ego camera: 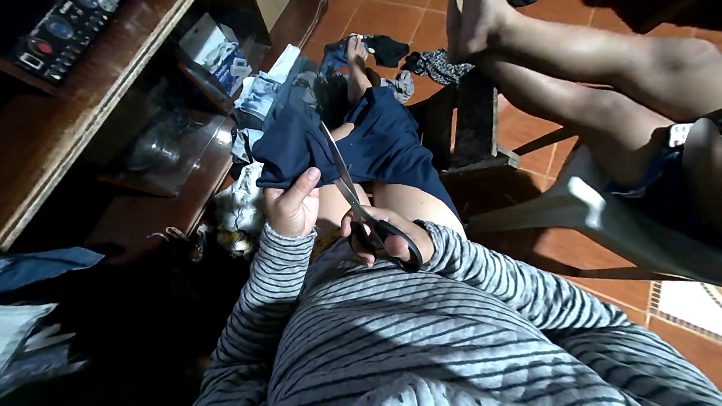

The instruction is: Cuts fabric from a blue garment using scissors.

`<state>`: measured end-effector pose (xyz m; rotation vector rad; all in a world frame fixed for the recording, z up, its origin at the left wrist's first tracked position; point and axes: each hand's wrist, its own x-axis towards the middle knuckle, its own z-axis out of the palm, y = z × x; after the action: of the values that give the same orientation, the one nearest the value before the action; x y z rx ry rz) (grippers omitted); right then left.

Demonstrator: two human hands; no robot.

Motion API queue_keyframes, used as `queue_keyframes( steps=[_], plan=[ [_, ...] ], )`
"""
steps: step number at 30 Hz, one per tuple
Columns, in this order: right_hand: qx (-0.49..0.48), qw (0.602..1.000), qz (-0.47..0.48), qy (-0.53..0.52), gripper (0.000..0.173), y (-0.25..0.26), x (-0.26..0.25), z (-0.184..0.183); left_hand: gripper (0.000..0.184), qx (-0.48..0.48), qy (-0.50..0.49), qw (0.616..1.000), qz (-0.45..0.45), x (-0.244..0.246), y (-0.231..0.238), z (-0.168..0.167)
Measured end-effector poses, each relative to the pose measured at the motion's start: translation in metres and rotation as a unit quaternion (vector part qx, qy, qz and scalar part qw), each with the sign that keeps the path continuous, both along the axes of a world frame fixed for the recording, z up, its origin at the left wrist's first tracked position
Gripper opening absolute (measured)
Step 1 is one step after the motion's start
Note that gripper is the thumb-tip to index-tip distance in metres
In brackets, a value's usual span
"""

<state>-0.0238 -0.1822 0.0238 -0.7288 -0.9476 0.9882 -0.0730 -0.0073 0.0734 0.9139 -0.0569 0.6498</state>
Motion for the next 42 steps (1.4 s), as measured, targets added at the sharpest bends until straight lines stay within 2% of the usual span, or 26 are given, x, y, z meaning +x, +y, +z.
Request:
queue_keyframes(
  steps=[8,13,20,27,30,33,42],
  plan=[
    [-0.018,0.999,-0.012,0.041,0.057,-0.004,-0.003,0.004,0.034,-0.003,0.001,1.0,0.003,-0.001,0.001,0.001],
    [-0.009,1.0,-0.009,0.003,0.07,-0.001,-0.002,0.002,0.036,0.015,-0.001,1.0,-0.011,-0.002,-0.001,0.0],
    [-0.007,1.0,-0.028,0.009,0.072,0.0,0.0,0.0,0.037,0.048,0.003,0.998,-0.028,-0.005,-0.006,-0.003],
    [-0.014,0.998,-0.039,0.053,0.06,-0.001,-0.001,0.002,0.028,0.065,0.005,0.996,-0.061,-0.008,-0.009,-0.007],
    [-0.011,0.998,-0.034,0.046,0.061,-0.002,0.001,0.002,0.025,0.058,-0.003,0.995,-0.08,-0.008,-0.009,-0.008],
    [-0.008,0.999,-0.029,0.036,0.068,-0.002,0.002,0.0,0.028,0.067,0.003,0.996,-0.066,-0.01,-0.009,-0.009],
    [0.012,0.998,0.022,0.054,0.071,-0.001,0.002,-0.004,0.033,0.084,-0.008,0.996,-0.026,-0.01,-0.003,-0.009]
  ],
)
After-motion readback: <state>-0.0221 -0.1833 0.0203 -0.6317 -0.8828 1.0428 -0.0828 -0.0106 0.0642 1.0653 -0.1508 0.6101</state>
